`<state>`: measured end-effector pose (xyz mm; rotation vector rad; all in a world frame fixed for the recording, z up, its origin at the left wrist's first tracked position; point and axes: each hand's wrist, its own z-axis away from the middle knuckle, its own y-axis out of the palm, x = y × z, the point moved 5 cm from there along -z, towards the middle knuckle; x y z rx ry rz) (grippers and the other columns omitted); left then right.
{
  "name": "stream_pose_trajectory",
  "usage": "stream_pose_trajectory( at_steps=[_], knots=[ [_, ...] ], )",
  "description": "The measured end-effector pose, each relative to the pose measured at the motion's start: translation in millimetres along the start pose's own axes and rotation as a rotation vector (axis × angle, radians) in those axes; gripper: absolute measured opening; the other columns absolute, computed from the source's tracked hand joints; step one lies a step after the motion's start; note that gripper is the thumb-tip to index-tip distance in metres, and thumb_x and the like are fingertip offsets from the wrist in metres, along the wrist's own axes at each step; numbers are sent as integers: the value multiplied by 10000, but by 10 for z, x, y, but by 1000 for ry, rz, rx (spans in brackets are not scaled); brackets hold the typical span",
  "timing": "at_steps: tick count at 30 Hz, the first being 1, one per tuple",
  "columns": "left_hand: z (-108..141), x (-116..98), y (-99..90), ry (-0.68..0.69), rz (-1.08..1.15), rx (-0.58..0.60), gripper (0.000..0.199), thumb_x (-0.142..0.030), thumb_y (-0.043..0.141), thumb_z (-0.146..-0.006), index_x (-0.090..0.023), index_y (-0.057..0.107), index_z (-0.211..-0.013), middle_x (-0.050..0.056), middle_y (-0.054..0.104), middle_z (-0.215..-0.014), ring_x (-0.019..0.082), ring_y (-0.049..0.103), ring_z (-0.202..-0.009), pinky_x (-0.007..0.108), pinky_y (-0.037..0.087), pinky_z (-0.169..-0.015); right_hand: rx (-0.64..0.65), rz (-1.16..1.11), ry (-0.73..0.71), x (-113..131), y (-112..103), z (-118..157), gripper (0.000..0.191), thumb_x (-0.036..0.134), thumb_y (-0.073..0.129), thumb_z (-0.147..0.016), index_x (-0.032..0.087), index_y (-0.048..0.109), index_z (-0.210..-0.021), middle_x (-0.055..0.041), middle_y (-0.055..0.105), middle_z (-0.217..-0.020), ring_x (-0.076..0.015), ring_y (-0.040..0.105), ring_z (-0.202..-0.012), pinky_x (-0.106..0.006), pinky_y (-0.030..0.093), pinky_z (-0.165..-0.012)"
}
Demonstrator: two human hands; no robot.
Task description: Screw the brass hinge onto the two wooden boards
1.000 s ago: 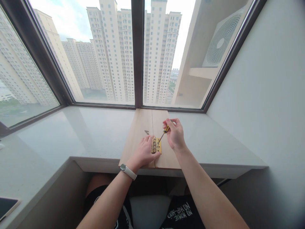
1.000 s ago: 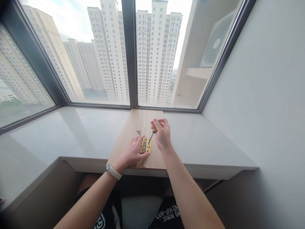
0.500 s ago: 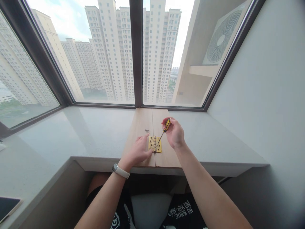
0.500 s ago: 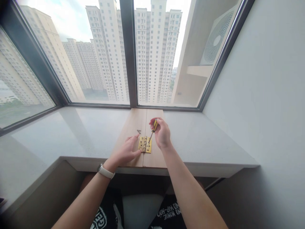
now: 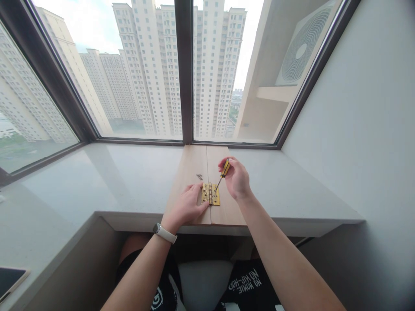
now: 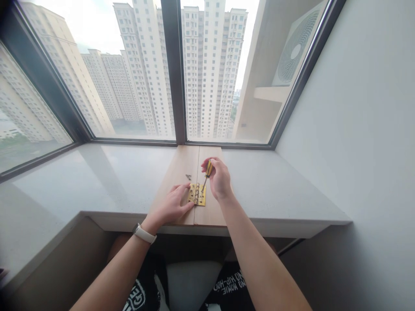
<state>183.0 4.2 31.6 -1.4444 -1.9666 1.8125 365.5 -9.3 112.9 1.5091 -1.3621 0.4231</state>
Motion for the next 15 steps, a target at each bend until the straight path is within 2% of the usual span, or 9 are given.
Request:
stream_pose_trajectory(
  at_steps=[8,15],
  knots=[
    [-20,14,19,-15,-5,87,789,-553,540,-931,-215,290,-1599,93,425,-1595,308,292,-1507,457,299,-1224,24,8,-2,32,12,-1,221,284,510,-902,210,706,-830,-44,677,-787,-169,555,-691,-315,452,-659],
    [-106,49,7,-28,58,136,955,-681,608,-843,-217,274,-1609,112,425,-1590,337,300,-1492,457,315,-1198,53,16,42,35,51,-1,209,289,523,-890,204,702,-823,-43,670,-787,-167,556,-688,-312,447,-658]
  ],
)
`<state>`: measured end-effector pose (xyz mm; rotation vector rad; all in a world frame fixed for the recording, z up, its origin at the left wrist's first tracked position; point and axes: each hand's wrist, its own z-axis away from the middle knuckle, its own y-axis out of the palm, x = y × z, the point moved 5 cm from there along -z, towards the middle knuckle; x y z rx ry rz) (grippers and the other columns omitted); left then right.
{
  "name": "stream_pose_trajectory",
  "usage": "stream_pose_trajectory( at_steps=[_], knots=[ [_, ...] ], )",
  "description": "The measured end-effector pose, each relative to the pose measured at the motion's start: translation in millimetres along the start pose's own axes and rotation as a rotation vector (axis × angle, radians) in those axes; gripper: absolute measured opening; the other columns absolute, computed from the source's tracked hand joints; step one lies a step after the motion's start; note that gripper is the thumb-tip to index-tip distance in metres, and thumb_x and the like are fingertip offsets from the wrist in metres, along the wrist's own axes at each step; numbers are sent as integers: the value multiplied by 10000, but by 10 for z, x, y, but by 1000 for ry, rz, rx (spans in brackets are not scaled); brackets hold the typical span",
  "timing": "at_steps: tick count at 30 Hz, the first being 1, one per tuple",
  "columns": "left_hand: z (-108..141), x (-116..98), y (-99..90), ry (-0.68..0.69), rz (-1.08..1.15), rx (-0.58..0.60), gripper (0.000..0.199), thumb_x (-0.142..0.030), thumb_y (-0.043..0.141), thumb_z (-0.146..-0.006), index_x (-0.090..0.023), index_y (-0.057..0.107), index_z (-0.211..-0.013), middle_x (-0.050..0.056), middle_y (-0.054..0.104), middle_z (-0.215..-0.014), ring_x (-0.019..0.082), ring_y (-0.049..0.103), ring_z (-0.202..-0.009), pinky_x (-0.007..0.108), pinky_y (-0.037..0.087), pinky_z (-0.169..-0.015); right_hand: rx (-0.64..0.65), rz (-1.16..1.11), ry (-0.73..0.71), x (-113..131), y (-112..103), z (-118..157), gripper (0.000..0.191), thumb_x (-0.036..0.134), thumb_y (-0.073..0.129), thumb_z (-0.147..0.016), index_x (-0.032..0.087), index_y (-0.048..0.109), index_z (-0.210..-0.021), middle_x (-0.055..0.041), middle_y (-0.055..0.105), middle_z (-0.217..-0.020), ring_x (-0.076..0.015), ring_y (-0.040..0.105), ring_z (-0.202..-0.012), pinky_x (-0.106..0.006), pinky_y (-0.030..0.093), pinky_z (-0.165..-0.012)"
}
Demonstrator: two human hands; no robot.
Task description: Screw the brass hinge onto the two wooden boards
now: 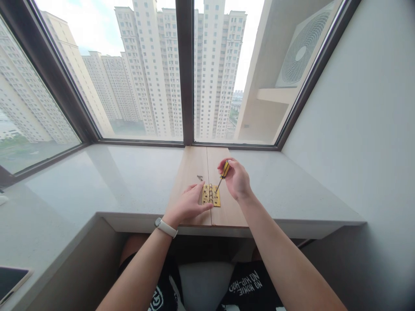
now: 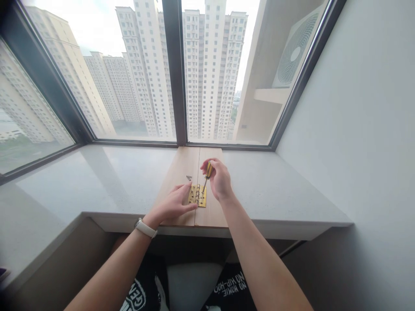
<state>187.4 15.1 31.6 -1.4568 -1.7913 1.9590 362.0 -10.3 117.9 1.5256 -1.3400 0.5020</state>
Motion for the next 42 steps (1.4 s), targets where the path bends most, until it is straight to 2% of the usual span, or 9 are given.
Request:
stream_pose_trajectory(
  at_steps=[7,17,22,26,28,31,36,39,42],
  knots=[
    [-154,21,-25,2,-15,54,1063,-704,697,-752,-215,291,-1604,116,499,-1526,367,336,-1451,489,341,-1174,-7,0,5,-23,-1,-24,208,310,537,-888,202,705,-832,-38,671,-793,-160,570,-683,-304,463,-649],
    [-140,34,20,34,-48,6,962,-675,686,-789,-232,347,-1573,111,494,-1531,360,349,-1449,486,334,-1176,-134,47,-51,-57,-32,63,210,420,676,-902,210,669,-887,-27,699,-861,-156,653,-782,-326,531,-796],
    [-132,20,14,34,-56,-1,954,-698,669,-793,-235,352,-1564,114,502,-1521,369,353,-1444,489,341,-1166,-203,66,-67,-52,-70,79,281,423,771,-847,223,577,-883,-11,711,-827,-152,663,-738,-324,519,-763],
    [-119,14,9,39,-60,-10,940,-693,664,-801,-238,352,-1561,103,506,-1517,368,356,-1434,483,347,-1160,-131,73,-62,-24,-5,58,252,406,748,-860,245,556,-871,23,685,-757,-119,558,-623,-274,457,-645],
    [-111,9,5,41,-63,-17,930,-694,658,-805,-242,355,-1559,103,514,-1507,366,363,-1429,481,350,-1157,-73,71,-53,-9,37,54,195,434,672,-909,250,609,-909,15,677,-755,-124,527,-613,-277,439,-624],
    [-103,1,0,42,-64,-19,923,-697,658,-802,-242,367,-1552,111,523,-1497,365,367,-1428,485,354,-1152,-34,48,-52,-2,55,58,244,439,573,-954,227,688,-915,-21,670,-788,-141,538,-652,-297,452,-645],
    [-102,-4,-16,33,-53,-23,928,-689,673,-787,-250,377,-1549,113,536,-1484,366,368,-1432,487,351,-1153,-208,3,-98,-31,-71,91,174,391,694,-892,228,652,-849,-17,668,-857,-143,602,-759,-306,496,-756],
    [-104,-1,-18,32,-45,-20,936,-685,676,-784,-243,377,-1553,115,538,-1481,367,367,-1433,486,351,-1154,-321,-4,-94,-49,-155,116,259,361,808,-802,229,589,-838,-12,685,-882,-140,632,-766,-308,502,-766],
    [-107,8,-14,29,-49,-15,947,-687,676,-782,-235,370,-1556,117,534,-1485,370,365,-1433,483,351,-1155,-296,-16,-92,-32,-162,124,283,346,818,-790,240,559,-835,12,668,-821,-121,591,-673,-293,486,-700]
  ],
)
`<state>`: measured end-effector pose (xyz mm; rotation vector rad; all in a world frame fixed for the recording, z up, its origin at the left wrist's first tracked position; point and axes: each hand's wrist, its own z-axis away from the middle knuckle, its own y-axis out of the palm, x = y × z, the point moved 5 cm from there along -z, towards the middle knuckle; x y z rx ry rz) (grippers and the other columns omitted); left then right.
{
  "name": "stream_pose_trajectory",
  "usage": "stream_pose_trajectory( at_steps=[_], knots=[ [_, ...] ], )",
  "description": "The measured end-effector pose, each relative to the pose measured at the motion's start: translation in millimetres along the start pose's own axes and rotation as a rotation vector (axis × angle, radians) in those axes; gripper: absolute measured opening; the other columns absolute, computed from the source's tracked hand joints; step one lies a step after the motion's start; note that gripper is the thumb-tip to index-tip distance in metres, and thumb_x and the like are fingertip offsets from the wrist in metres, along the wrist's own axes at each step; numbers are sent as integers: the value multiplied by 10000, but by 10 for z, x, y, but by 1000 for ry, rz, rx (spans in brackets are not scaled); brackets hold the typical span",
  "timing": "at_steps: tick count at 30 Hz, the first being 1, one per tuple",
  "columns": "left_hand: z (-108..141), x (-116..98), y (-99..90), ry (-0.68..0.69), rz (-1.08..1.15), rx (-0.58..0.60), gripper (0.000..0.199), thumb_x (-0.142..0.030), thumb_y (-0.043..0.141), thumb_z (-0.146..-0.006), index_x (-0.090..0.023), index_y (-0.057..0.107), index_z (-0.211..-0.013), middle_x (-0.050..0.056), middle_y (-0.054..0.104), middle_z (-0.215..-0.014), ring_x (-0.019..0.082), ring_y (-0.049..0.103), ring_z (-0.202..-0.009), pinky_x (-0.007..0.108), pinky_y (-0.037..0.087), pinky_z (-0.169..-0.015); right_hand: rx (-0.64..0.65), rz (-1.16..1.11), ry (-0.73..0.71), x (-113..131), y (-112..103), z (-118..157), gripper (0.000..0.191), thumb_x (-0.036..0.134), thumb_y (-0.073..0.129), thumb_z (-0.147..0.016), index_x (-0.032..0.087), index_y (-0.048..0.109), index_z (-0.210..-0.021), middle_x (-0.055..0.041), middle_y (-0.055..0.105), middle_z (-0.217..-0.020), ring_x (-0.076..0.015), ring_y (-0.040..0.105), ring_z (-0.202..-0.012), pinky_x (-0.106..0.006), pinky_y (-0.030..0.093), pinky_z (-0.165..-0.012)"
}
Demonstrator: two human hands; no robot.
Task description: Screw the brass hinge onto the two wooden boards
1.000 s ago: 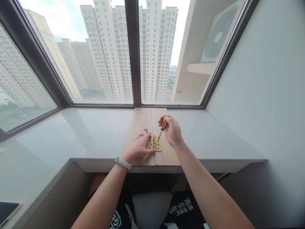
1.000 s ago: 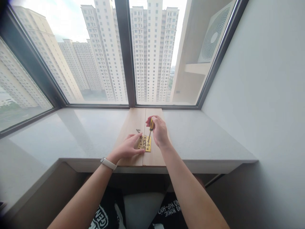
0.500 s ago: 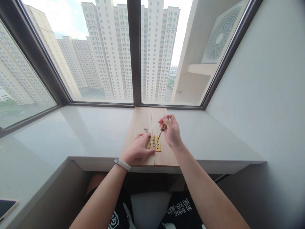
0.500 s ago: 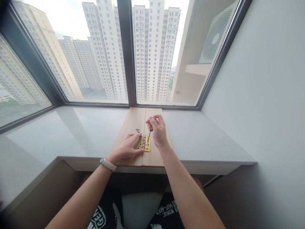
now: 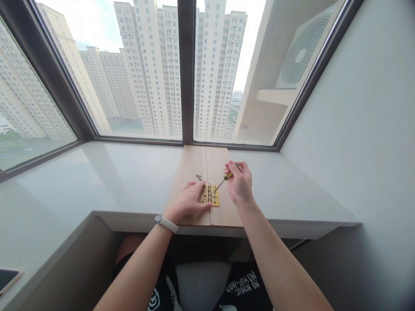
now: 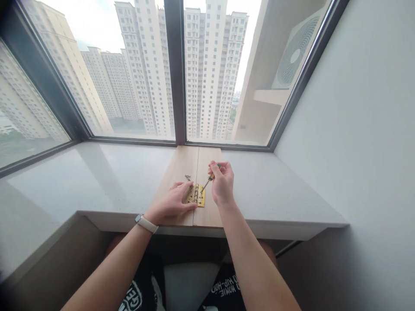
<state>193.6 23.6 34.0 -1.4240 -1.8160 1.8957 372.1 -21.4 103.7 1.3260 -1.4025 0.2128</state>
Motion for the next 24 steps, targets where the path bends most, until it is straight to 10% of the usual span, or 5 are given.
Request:
stream_pose_trajectory(
  at_steps=[24],
  knots=[
    [14,-10,-13,19,-6,-20,926,-675,675,-790,-232,375,-1547,121,526,-1488,357,377,-1421,479,356,-1158,166,-10,-1,34,102,8,205,387,614,-940,217,701,-863,-39,680,-894,-149,588,-719,-322,494,-724]
  ],
)
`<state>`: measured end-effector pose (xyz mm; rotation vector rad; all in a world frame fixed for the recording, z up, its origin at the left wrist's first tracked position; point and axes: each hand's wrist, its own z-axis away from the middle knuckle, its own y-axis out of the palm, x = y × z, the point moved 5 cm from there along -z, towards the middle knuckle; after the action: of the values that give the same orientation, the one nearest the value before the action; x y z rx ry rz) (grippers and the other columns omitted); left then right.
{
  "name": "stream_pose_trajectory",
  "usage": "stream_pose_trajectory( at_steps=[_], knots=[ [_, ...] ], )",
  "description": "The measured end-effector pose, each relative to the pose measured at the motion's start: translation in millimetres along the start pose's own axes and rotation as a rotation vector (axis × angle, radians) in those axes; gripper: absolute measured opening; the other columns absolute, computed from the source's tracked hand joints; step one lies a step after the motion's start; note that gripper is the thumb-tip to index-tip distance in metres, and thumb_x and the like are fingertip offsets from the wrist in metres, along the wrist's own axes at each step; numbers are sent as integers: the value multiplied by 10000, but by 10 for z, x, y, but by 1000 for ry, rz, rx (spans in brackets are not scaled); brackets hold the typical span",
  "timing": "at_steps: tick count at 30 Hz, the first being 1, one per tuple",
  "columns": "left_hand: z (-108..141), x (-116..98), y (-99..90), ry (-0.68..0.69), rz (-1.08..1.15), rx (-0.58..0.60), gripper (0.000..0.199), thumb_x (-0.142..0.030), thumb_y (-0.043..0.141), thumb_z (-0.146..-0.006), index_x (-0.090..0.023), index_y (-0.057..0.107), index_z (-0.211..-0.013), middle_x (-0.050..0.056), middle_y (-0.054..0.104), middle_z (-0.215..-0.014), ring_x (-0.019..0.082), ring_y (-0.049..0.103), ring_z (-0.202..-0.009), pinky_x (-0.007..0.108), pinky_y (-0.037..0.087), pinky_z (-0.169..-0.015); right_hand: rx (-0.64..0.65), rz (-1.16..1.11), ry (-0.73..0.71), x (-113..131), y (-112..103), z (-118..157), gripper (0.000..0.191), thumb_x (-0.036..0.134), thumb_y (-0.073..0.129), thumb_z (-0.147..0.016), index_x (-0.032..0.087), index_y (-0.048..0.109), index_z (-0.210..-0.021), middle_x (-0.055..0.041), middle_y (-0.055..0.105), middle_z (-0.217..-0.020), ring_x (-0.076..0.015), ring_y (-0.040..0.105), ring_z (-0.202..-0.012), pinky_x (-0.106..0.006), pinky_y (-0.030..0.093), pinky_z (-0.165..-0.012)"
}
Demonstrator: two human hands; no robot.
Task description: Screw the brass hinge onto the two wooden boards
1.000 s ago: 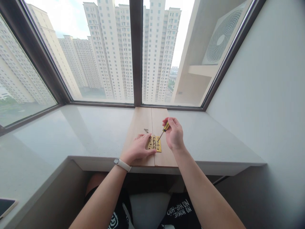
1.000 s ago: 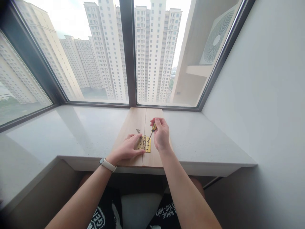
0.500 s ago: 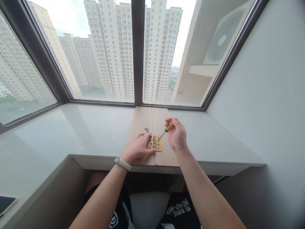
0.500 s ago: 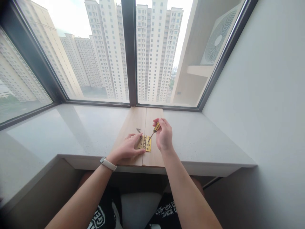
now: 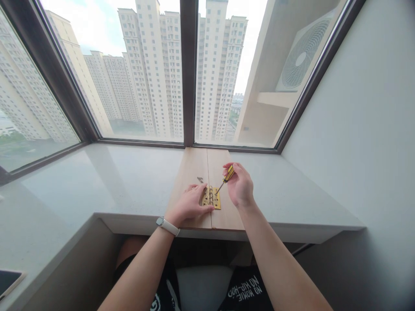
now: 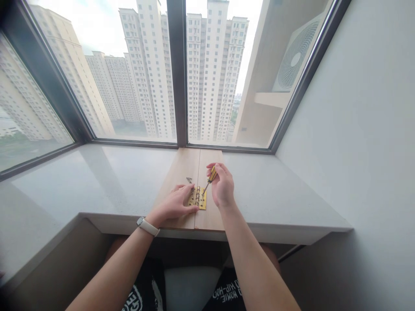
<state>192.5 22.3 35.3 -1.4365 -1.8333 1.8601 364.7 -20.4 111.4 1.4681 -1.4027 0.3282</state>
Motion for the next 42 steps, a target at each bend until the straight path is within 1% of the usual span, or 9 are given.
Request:
stream_pose_trajectory(
  at_steps=[4,7,11,16,21,26,31,34,42],
  knots=[
    [8,-1,-9,-3,8,3,918,-678,676,-792,-237,381,-1541,126,526,-1485,355,375,-1425,480,363,-1151,-99,-30,32,-67,-82,-28,165,370,738,-870,217,679,-852,-32,694,-954,-158,646,-824,-338,514,-835],
    [13,-4,-15,3,15,-1,910,-683,669,-798,-238,385,-1539,120,520,-1494,354,374,-1423,475,365,-1152,-138,-38,37,-76,-104,-36,235,348,829,-800,223,633,-838,-12,691,-922,-139,634,-767,-319,508,-782],
    [10,3,-11,-5,7,10,923,-689,672,-791,-234,382,-1540,113,518,-1500,354,371,-1423,468,359,-1157,-58,-45,24,-22,-34,-22,191,345,787,-843,233,632,-856,4,668,-863,-110,549,-660,-276,456,-663],
    [3,14,-4,-3,9,13,943,-706,664,-788,-225,375,-1546,111,506,-1512,348,365,-1428,452,342,-1171,26,-39,3,34,26,2,215,366,594,-932,209,727,-869,-40,667,-888,-137,550,-681,-304,456,-662],
    [10,19,-10,-10,16,19,948,-711,662,-786,-231,371,-1550,114,496,-1520,351,353,-1435,456,336,-1172,-48,-52,44,-28,-43,-9,144,360,737,-866,218,721,-854,-35,688,-929,-155,618,-793,-319,497,-778],
    [22,7,-20,-12,11,20,943,-705,663,-787,-233,371,-1549,113,506,-1509,353,352,-1431,454,344,-1164,-86,-62,49,-62,-73,-24,250,303,876,-752,224,652,-827,-10,694,-919,-132,631,-787,-300,486,-798],
    [9,5,-9,-6,1,12,949,-702,670,-785,-224,372,-1549,118,513,-1499,354,363,-1419,454,347,-1165,35,-75,30,-4,15,-18,140,364,704,-911,227,689,-885,-17,673,-879,-124,561,-713,-280,456,-704],
    [7,4,-10,-1,5,7,944,-693,679,-782,-222,379,-1543,117,516,-1497,352,366,-1415,456,353,-1161,60,-78,17,17,26,-11,218,350,600,-957,196,736,-882,-49,677,-917,-138,567,-743,-289,459,-704],
    [8,16,-5,0,8,6,931,-707,668,-786,-228,392,-1535,118,511,-1503,362,380,-1416,473,354,-1162,-50,-67,68,-81,-61,-36,172,331,817,-818,216,697,-864,-29,694,-978,-148,639,-851,-311,494,-836]
  ],
)
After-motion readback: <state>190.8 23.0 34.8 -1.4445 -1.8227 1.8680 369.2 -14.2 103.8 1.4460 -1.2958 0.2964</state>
